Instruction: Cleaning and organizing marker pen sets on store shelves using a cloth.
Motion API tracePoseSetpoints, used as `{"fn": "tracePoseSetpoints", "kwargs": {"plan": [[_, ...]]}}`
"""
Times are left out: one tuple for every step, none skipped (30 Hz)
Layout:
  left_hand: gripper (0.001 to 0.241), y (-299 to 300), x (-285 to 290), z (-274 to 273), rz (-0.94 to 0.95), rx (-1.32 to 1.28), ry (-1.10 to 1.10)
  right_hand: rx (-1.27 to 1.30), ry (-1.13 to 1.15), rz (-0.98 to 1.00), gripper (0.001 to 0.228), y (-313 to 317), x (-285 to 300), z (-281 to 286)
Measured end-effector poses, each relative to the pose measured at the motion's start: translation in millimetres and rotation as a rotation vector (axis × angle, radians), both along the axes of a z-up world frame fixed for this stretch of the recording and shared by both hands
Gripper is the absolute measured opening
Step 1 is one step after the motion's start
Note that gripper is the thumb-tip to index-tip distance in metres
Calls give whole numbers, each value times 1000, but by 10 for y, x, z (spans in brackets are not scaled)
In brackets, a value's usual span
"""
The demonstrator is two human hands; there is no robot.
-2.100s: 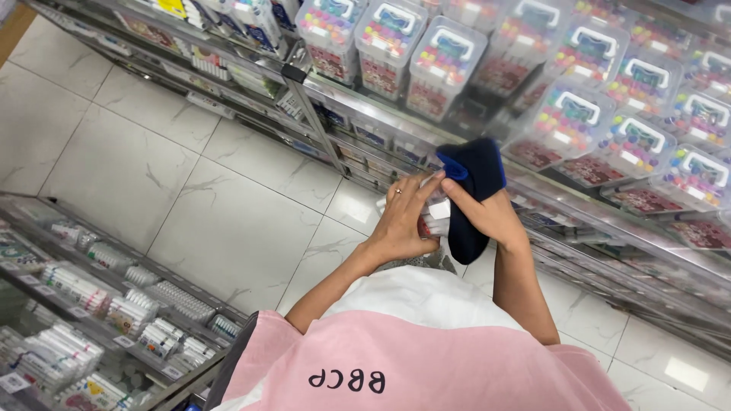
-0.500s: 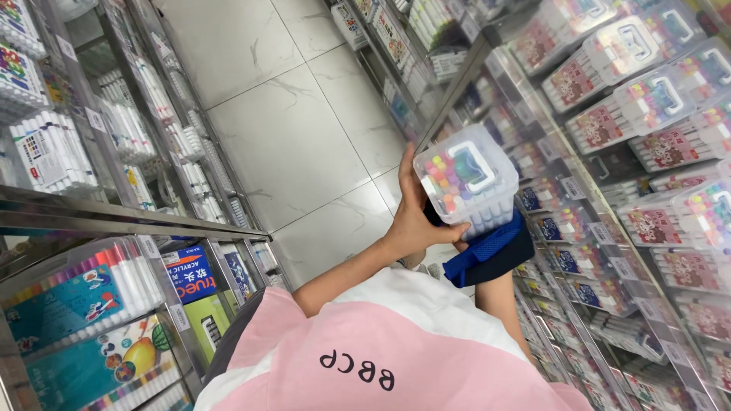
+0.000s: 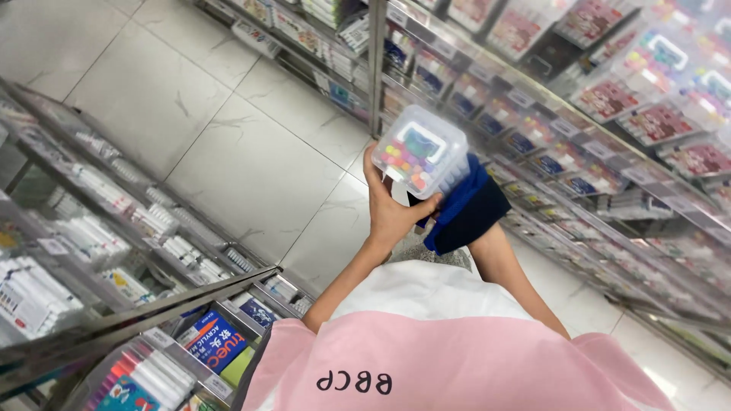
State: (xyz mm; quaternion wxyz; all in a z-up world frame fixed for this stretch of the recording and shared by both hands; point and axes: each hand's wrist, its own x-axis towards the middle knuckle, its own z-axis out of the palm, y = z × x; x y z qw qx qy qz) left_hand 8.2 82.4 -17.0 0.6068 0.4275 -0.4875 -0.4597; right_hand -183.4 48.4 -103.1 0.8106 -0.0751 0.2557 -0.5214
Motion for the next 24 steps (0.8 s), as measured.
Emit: {"fn": "tracePoseSetpoints", "kwargs": {"plan": [[125, -24, -37, -24, 25, -1, -19, -179, 242, 1, 49, 56, -36, 7], [125, -48, -76, -52, 50, -2, -39, -352, 488, 5, 47, 110, -73, 13], [125, -74, -133, -81, 26, 5, -39, -339, 492, -17, 47, 142, -148, -72], [125, -99, -190, -107, 40, 0, -39, -23, 292, -62, 45, 178, -221, -154], [125, -145, -256, -134, 54, -10, -38, 280, 80, -105, 45, 186, -303, -233], [125, -185, -315, -145, 31, -8, -37, 283, 78, -128, 45, 231, -310, -91], [125, -242, -384, -144, 38, -10, -40, 293, 239, -134, 41, 251, -325, 66], [125, -301, -458, -142, 46, -12, -43, 305, 401, -139, 38, 267, -343, 224], [125, -381, -548, -166, 25, -13, -41, 309, 400, -160, 38, 288, -430, 218], [125, -463, -644, -193, 20, -20, -59, 256, 470, -183, 36, 309, -519, 209], [125, -526, -738, -220, 18, -24, -77, 206, 542, -200, 34, 343, -606, 201], [125, -617, -840, -213, 0, -22, -74, 214, 543, -217, 34, 362, -682, 276], [125, -710, -949, -207, 12, -73, -125, 185, 562, -275, 31, 370, -765, 351], [124, -803, -1061, -203, 23, -124, -175, 156, 582, -332, 29, 377, -848, 425], [124, -928, -1179, -221, 14, -120, -172, 163, 584, -340, 29, 381, -951, 472], [124, -1051, -1302, -242, 29, -170, -221, 114, 583, -395, 29, 387, -1055, 518], [123, -1162, -1425, -269, 45, -217, -272, 66, 580, -448, 29, 401, -1159, 558], [123, -1267, -1555, -308, 36, -212, -271, 75, 582, -454, 29, 430, -1273, 561], [123, -1398, -1686, -334, 41, -229, -266, 91, 553, -493, 28, 432, -1387, 571], [123, -1528, -1819, -357, 46, -246, -260, 106, 524, -532, 28, 434, -1502, 583], [123, -1666, -1942, -412, 39, -245, -260, 109, 523, -538, 28, 442, -1602, 577], [123, -1804, -2066, -468, 58, -267, -266, 139, 519, -557, 28, 449, -1701, 571], [124, -1941, -2184, -521, 76, -289, -273, 170, 513, -577, 28, 457, -1793, 566], [124, -2041, -2267, -533, 71, -289, -273, 172, 512, -582, 28, 468, -1883, 540]]}}
